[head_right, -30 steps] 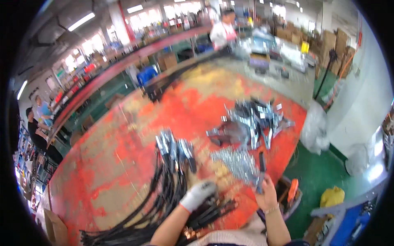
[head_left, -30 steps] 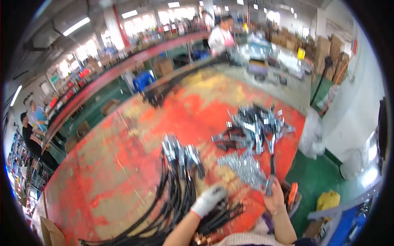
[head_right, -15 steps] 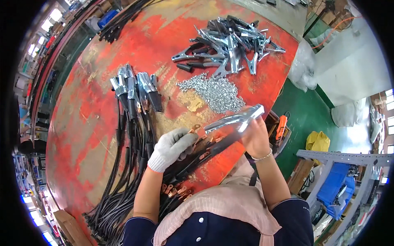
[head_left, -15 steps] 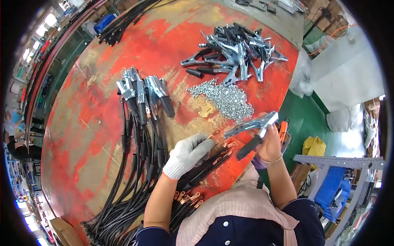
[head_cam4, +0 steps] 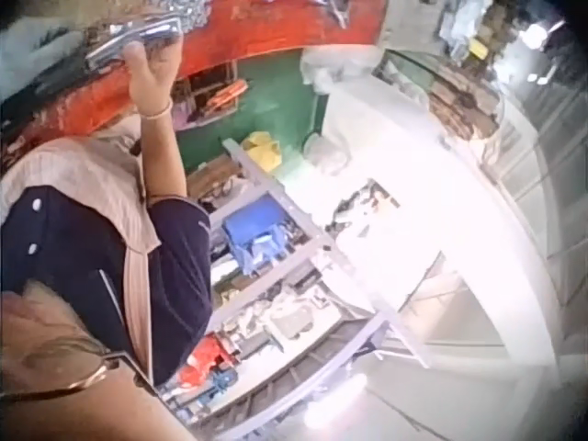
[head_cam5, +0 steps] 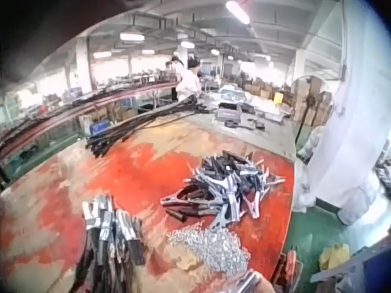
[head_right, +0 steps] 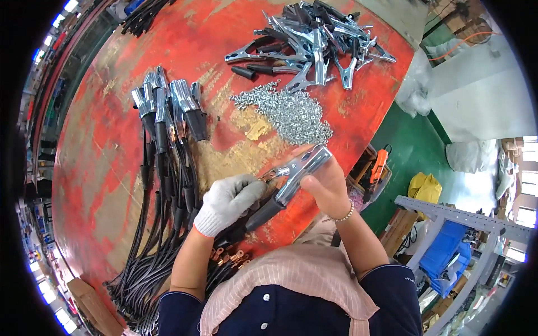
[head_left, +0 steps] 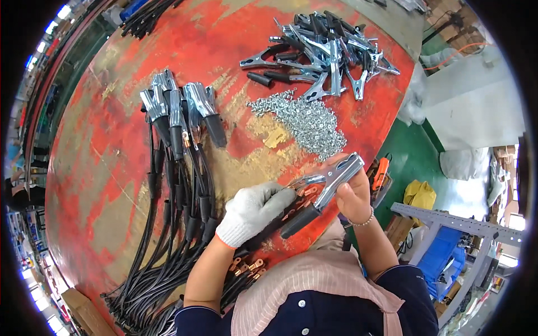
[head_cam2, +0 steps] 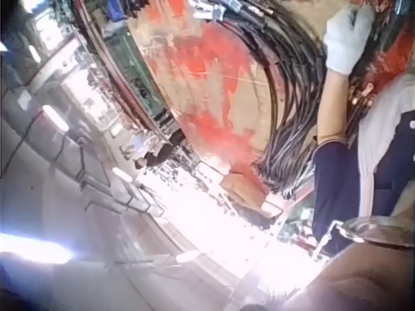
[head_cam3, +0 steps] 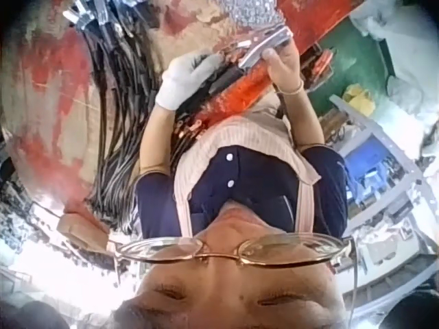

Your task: Assembling alligator clips onto electrical cables at a production workstation.

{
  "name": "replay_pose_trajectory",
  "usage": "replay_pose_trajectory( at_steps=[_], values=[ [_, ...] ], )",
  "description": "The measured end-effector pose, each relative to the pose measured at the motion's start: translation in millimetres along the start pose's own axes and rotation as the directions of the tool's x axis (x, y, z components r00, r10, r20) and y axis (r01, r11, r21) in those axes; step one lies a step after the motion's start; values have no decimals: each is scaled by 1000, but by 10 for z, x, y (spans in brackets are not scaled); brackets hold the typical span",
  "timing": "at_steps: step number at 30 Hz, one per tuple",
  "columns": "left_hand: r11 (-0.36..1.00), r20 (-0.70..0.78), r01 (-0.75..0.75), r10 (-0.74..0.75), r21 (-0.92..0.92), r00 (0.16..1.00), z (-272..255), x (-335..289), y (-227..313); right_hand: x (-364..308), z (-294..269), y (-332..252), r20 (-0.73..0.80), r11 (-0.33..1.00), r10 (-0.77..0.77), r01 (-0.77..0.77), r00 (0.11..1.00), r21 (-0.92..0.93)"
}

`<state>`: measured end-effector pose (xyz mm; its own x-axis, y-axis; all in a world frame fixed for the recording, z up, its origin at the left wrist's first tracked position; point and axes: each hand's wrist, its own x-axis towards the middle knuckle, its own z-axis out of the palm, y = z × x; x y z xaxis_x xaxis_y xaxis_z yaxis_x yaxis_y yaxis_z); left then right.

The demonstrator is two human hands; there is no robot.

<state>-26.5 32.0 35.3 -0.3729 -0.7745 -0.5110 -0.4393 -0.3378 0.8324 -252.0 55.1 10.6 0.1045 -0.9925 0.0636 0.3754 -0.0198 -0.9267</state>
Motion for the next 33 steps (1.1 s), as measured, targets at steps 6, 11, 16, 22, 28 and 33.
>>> replay_pose_trajectory(
  at_steps=[6, 11, 16, 22, 28, 33],
  values=[
    [998, 28, 43, -44, 42, 999, -31, 24, 18, 6, 90, -27, -36, 1000, 9, -8, 999, 29],
    [998, 30, 58, -58, -5, 998, -27, 26, 11, 0, 157, -74, -62, 1000, 22, -20, 998, 24],
    [1000, -32, -20, 19, -19, 999, 4, 25, -20, -40, 170, -48, -106, 1000, 0, 0, 994, -4],
    [998, -15, -65, 64, -18, 998, 5, 19, 31, -13, 151, -115, -54, 997, 58, -55, 997, 54],
    [988, 23, -148, 149, -42, 989, -7, 46, 117, 156, 99, -144, -38, 995, 101, -100, 994, 20],
    [928, -63, -84, 66, -362, 996, 3, 156, -44, 996, -280, 237, 27, 880, 13, 1, 1000, -474]
  ],
)
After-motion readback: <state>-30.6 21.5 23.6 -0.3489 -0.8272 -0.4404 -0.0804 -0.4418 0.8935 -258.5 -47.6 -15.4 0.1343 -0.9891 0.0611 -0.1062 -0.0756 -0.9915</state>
